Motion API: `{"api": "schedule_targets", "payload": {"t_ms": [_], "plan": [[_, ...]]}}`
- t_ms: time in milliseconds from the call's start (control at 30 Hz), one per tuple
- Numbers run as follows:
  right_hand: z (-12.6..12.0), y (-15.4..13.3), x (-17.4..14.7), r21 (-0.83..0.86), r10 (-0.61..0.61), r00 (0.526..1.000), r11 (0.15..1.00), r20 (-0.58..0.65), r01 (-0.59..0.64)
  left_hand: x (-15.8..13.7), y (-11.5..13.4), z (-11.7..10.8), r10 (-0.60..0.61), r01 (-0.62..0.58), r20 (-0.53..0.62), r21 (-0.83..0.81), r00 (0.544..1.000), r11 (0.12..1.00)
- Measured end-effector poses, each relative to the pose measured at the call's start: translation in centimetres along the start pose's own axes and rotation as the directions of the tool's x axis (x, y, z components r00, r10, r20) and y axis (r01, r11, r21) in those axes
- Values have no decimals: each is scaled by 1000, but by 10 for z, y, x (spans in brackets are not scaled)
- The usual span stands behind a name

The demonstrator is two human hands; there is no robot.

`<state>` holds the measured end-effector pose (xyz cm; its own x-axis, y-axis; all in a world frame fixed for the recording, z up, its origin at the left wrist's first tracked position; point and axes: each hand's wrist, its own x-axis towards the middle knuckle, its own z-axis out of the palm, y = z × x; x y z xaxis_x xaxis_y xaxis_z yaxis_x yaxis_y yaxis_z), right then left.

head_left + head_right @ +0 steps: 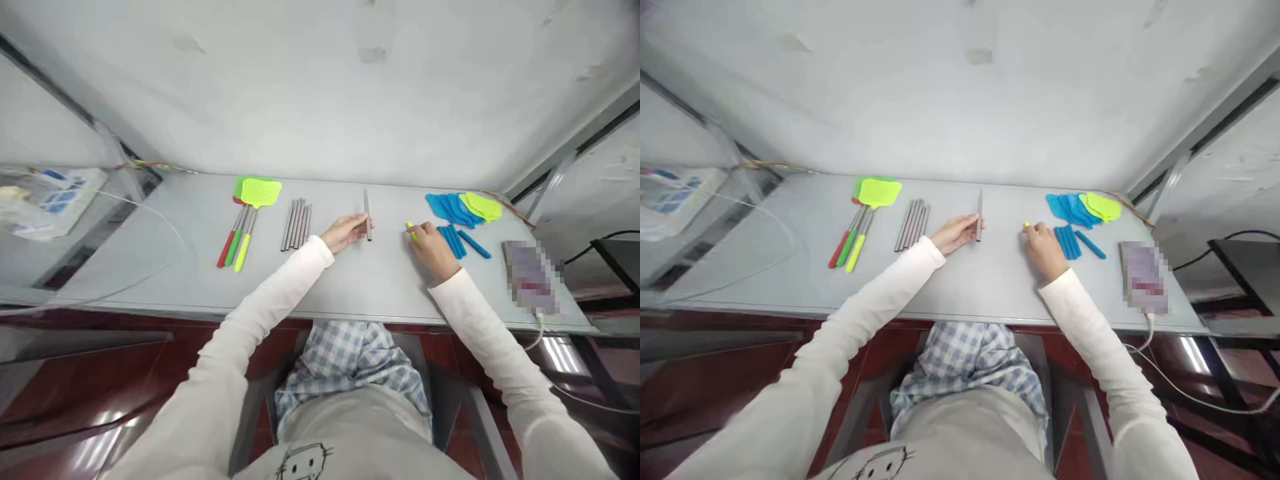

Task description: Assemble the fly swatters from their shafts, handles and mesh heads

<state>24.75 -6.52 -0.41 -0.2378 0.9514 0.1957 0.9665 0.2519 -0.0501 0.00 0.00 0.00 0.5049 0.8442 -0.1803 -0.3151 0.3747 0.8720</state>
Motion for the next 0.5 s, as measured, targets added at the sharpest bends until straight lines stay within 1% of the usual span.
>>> {"api": "schedule_targets", "payload": {"t_ms": [100, 200, 267, 367, 433, 500], "plan": [[5, -7, 23, 64, -93, 996, 994, 0, 93, 10, 1, 0, 136, -137, -62, -3, 989, 991], [12, -12, 45, 76, -112, 993, 990, -42, 115, 14, 1, -4, 246, -246, -98, 10, 964, 969], [16, -14, 54, 33, -63, 995, 997, -74, 65, 14, 0, -8, 263, -263, -100, 14, 960, 965], [22, -15, 58, -9, 27, 992, 1000, -120, -28, 11, -2, -12, 249, -252, -125, -6, 960, 968], [25, -13, 55, 18, 47, 989, 999, -141, -45, 10, -4, -14, 244, -252, -159, -31, 956, 967], [26, -11, 52, 65, 33, 988, 998, -151, -23, 9, -4, -14, 243, -257, -193, -51, 951, 965]]}}
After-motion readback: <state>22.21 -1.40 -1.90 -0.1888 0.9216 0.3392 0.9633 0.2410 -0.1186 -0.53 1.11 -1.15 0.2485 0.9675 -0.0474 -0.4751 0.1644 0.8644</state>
